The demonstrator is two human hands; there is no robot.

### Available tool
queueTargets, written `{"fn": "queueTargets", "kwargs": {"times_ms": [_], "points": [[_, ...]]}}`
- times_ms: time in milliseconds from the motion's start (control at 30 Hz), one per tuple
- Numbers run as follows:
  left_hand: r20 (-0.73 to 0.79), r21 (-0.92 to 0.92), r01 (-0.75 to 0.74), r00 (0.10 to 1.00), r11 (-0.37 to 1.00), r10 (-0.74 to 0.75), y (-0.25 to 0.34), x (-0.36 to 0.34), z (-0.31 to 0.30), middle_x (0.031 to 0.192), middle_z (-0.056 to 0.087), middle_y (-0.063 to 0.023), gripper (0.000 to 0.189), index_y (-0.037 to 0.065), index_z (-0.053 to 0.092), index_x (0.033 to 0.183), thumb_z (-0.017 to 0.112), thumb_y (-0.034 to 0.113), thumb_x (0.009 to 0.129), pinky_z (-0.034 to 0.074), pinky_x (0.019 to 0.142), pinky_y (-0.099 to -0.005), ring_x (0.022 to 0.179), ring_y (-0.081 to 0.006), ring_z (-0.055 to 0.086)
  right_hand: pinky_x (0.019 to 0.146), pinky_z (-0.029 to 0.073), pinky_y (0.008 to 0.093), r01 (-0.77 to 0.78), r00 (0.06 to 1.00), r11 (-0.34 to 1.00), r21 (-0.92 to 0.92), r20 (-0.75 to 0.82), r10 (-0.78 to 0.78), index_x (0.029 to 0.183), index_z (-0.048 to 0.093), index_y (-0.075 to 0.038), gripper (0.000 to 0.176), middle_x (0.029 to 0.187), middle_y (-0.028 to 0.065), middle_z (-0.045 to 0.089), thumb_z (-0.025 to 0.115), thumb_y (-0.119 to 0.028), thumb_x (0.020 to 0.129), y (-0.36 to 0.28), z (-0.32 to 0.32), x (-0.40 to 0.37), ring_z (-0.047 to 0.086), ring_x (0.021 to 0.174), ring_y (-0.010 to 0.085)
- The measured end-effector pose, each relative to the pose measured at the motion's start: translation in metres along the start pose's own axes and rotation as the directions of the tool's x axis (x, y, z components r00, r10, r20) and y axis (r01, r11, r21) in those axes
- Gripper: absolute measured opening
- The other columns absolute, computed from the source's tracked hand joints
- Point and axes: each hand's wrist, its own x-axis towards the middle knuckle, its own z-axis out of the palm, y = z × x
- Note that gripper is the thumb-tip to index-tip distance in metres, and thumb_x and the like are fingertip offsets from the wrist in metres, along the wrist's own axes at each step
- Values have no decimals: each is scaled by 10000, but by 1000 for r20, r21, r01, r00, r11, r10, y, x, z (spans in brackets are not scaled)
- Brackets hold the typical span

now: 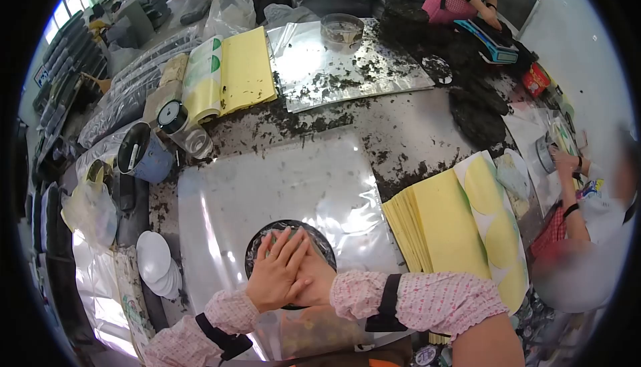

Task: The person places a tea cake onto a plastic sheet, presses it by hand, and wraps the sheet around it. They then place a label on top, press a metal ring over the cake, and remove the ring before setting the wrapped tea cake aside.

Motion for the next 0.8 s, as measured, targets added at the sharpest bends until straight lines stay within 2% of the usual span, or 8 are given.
{"fn": "queueTargets", "kwargs": {"times_ms": [267,367,467,533,567,600,700,800], "points": [[-128,-204,-24,992,979,-2,-14,-6,3,1518,450,-175,566,58,511,1436,634,289,934,271,1183,-511,1441,-358,372,1180,85,685,9,998,997,80,-58,-5,1524,381,-50,840,1602,256,289,644,-506,869,1,27,-13,185,1518,416],[-497,-362,332,722,871,-482,-5,-40,-1,1293,641,-190,457,18,600,1328,681,104,887,468,1044,-444,1239,-363,596,1195,163,626,29,995,985,170,-103,-12,1527,380,-70,872,1589,262,294,688,-545,864,0,18,-20,227,1508,401],[-325,-470,535,634,702,-701,-2,-55,2,1063,738,-159,362,21,683,1206,713,44,846,578,822,-366,991,-319,720,1176,219,616,-59,992,997,-45,-115,54,1519,404,-82,857,1546,251,373,692,-546,859,-26,0,-19,267,1488,418],[-544,-212,418,700,883,-462,35,-46,-36,968,754,-140,318,39,724,1128,736,34,810,593,712,-356,848,-279,747,1160,267,594,-80,987,984,-159,-147,56,1487,468,-119,833,1551,234,376,716,-545,815,-25,8,-10,330,1448,421],[-655,-211,170,706,963,-268,53,-42,-40,999,752,-131,322,55,726,1118,730,21,798,597,690,-361,842,-273,747,1125,312,592,-73,997,966,-249,-21,70,1413,539,-131,774,1496,226,426,753,-492,763,-6,36,-7,411,1368,423],[-665,-44,106,739,993,-109,60,-38,-35,1002,755,-116,328,66,728,1111,733,21,786,598,670,-356,801,-265,744,1117,326,582,-46,980,984,-173,-196,12,1356,564,-108,739,1424,227,476,765,-464,741,-6,34,-9,453,1310,421],[-674,-118,117,720,986,-166,70,-35,-41,960,753,-86,248,81,727,1065,717,82,817,579,600,-329,744,-246,726,1064,409,487,-162,911,987,-17,-388,143,1257,599,-62,570,1241,199,594,745,-347,786,-19,-21,3,558,1181,345],[-571,-78,310,765,947,-298,78,-50,-54,955,750,-95,269,83,730,1068,719,79,800,579,611,-333,742,-250,725,982,466,417,-280,960,876,393,110,258,1238,627,-67,448,1212,171,630,713,-272,849,-17,16,-6,593,1148,280]]}}
